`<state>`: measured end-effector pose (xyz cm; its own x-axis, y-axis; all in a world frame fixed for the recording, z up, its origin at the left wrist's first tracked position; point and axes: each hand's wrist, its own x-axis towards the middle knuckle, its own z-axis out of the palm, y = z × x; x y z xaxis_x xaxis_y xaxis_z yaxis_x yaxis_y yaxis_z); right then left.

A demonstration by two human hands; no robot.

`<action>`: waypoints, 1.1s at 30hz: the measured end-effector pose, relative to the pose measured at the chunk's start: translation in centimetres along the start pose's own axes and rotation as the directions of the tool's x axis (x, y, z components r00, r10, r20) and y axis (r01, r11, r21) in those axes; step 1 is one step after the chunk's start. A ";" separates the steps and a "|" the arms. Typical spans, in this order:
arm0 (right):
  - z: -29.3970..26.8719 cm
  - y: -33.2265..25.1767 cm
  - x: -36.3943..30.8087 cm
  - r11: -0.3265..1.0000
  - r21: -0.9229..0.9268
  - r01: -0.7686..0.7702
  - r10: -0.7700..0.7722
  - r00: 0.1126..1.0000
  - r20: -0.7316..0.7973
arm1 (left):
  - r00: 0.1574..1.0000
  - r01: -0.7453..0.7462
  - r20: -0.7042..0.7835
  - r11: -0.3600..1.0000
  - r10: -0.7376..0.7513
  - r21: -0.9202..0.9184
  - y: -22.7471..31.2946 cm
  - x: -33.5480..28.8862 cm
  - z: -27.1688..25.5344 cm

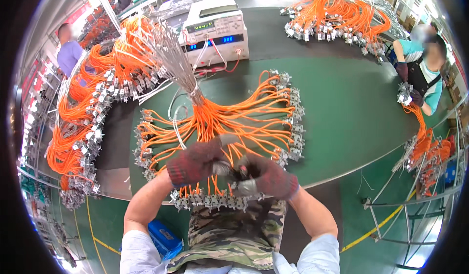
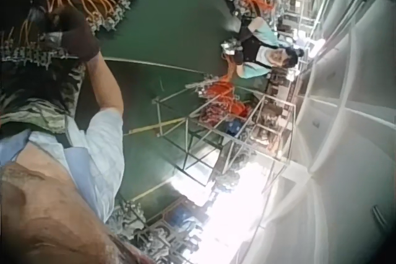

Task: The recorder is testing multiple electronic wire harnesses using a specialized testing device on a factory assembly line.

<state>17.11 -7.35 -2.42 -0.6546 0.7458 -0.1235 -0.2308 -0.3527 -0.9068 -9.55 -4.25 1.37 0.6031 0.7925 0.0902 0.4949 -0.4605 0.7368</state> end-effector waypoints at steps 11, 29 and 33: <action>-4.0 -1.7 -5.3 0.984 0.146 -0.104 0.093 0.992 0.081 | 0.963 -0.265 0.059 0.963 0.263 0.044 1.0 4.0 3.0; -15.6 -18.0 8.6 -0.666 -0.728 -0.161 -0.474 0.846 0.246 | 0.926 -0.123 -0.296 0.929 0.234 0.350 -3.9 19.3 8.6; -22.8 -20.1 15.0 -0.472 -0.880 -0.061 -0.691 0.645 0.326 | 0.855 0.365 -0.436 0.924 -0.282 0.118 -10.1 28.0 7.3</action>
<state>28.36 23.77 4.76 -0.4973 0.5405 0.6786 0.7820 0.6180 0.0809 6.89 19.63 -8.39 0.1034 0.9814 0.1618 0.7511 -0.1837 0.6342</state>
